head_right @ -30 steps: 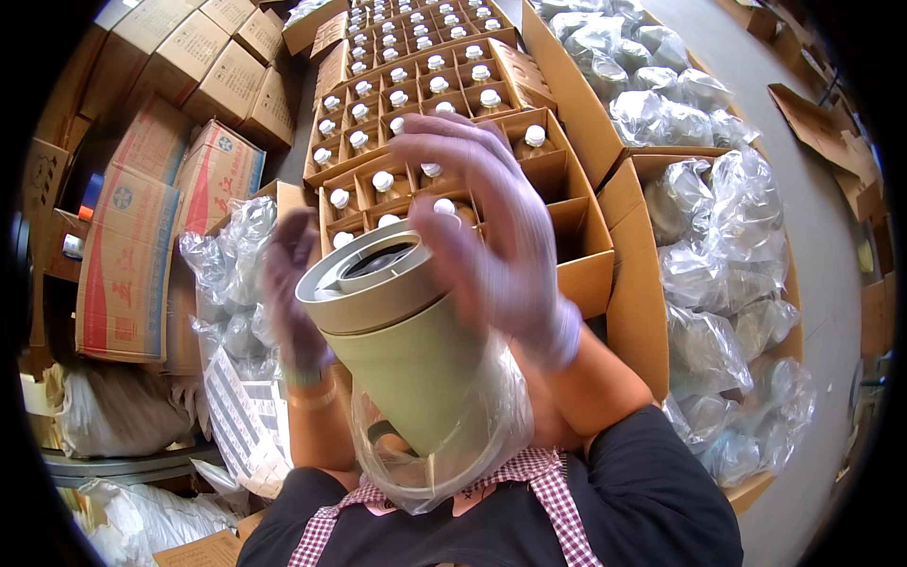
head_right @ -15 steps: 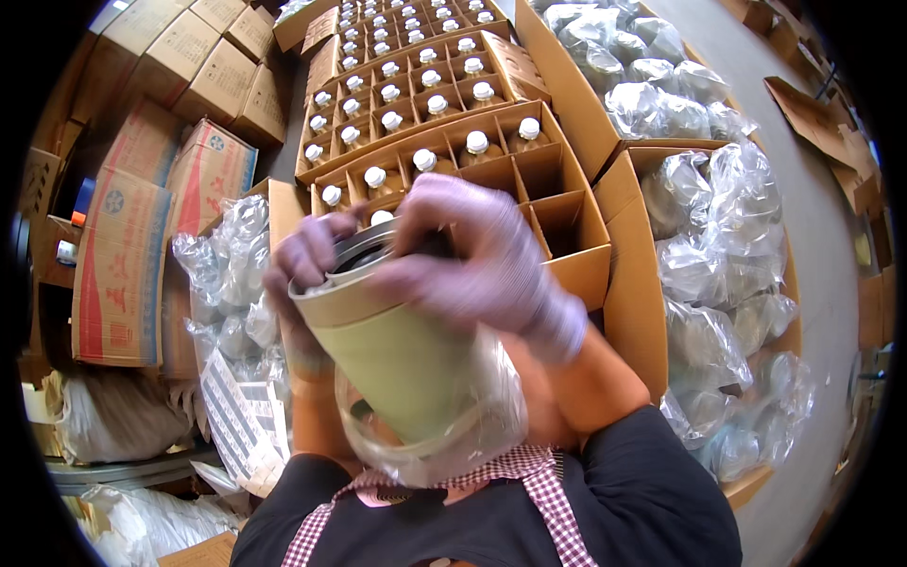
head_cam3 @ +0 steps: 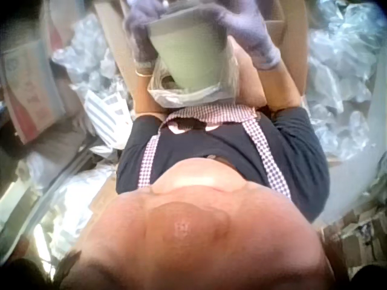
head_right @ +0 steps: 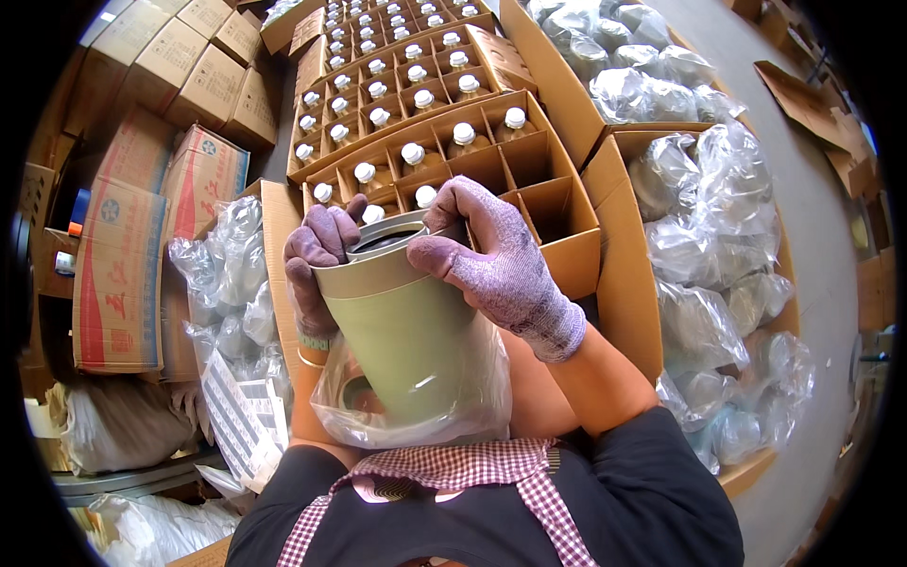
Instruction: The person assembles thermos bottles by placing inner components and lids into the outer casing by hand, then places the assembled units into plastic bags.
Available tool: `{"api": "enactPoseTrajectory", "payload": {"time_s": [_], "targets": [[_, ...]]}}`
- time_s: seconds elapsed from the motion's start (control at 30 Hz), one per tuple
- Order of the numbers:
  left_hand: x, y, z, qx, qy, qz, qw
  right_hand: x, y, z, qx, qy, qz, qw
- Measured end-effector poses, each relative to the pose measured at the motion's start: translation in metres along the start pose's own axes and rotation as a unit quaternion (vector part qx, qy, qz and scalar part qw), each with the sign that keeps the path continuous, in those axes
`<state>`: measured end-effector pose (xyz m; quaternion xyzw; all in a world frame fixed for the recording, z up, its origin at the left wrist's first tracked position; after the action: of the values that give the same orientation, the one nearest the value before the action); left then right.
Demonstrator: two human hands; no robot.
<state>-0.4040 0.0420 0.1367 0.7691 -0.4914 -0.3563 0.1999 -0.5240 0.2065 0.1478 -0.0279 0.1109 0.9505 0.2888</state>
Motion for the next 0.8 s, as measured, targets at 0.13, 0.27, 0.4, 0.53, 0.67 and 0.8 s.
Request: {"api": "enactPoseTrajectory", "payload": {"time_s": [0.13, 0.27, 0.4, 0.53, 0.67, 0.8], "targets": [[-0.017, -0.003, -0.002, 0.04, -0.08, 0.024, 0.996, 0.005, -0.027, 0.054, 0.015, 0.023, 0.038, 0.999], [-0.064, -0.068, 0.03, 0.221, -0.059, 0.183, 0.956, -0.007, -0.072, 0.147, 0.078, -0.224, 0.311, 0.92], [-0.1, -0.111, 0.027, 0.408, -0.218, 0.29, 0.838, -0.064, -0.135, 0.19, 0.203, -0.468, 0.499, 0.701], [-0.107, -0.119, -0.015, 0.404, -0.097, 0.314, 0.854, -0.106, -0.18, 0.194, 0.299, -0.535, 0.538, 0.579], [-0.089, -0.14, -0.07, 0.355, 0.073, 0.194, 0.912, -0.115, -0.188, 0.194, 0.292, -0.584, 0.5, 0.57], [-0.087, -0.185, -0.11, 0.275, 0.235, -0.07, 0.93, -0.076, -0.129, 0.18, 0.118, -0.708, 0.307, 0.625]]}}
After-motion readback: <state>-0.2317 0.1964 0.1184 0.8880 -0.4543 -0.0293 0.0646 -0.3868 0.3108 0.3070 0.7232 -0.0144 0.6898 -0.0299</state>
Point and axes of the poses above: each hand's wrist, its own y-axis towards the middle knuckle, its own x-axis out of the back of the hand, z = x × y, the point moved 6 cm from there along y, towards the middle knuckle, and after that the axes turned 4 degrees about -x, right-handed, at the moved point
